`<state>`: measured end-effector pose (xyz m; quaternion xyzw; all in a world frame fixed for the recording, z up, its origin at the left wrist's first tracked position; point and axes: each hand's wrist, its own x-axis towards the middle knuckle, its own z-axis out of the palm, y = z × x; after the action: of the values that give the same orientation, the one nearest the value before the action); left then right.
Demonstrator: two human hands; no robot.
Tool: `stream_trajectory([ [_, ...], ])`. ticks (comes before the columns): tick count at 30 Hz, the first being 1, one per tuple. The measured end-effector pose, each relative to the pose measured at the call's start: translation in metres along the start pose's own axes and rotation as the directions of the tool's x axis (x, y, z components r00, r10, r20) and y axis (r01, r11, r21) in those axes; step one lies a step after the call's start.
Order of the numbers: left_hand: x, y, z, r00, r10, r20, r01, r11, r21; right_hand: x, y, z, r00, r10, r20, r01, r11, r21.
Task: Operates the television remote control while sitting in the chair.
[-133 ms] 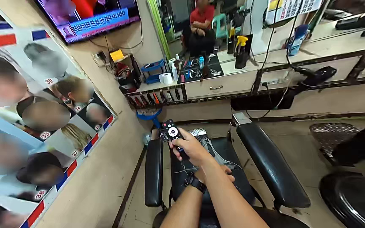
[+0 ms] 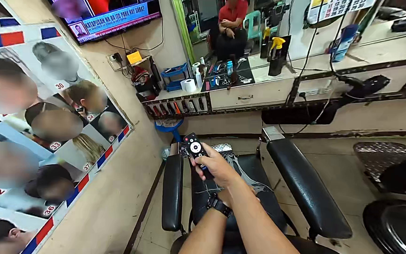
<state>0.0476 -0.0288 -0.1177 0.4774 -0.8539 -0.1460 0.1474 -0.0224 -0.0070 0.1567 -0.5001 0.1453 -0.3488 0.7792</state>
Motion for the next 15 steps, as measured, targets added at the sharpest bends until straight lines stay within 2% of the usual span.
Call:
stream_trajectory([
  [1, 0.001, 0.039, -0.038, 0.949, -0.235, 0.211, 0.258, 0.962, -0.09, 0.0, -0.001, 0.0, 1.0, -0.002, 0.008, 0.002, 1.0, 0.004],
  [2, 0.002, 0.061, -0.062, 0.91, -0.294, 0.294, 0.347, 0.926, -0.15, 0.0, -0.001, 0.0, 1.0, -0.004, 0.017, 0.004, 1.0, 0.006],
  [6, 0.008, 0.11, -0.105, 0.892, -0.249, 0.377, 0.34, 0.92, -0.196, 0.0, 0.001, 0.003, 1.0, -0.013, -0.003, 0.013, 0.999, -0.045],
  [12, 0.021, 0.118, -0.111, 0.796, -0.301, 0.525, 0.424, 0.897, -0.128, 0.006, 0.01, 0.011, 0.985, 0.045, -0.169, -0.06, 0.995, -0.08],
  [15, 0.024, 0.133, -0.125, 0.787, -0.305, 0.536, 0.425, 0.898, -0.113, 0.006, 0.013, 0.012, 0.971, 0.1, -0.215, -0.118, 0.99, -0.075],
])
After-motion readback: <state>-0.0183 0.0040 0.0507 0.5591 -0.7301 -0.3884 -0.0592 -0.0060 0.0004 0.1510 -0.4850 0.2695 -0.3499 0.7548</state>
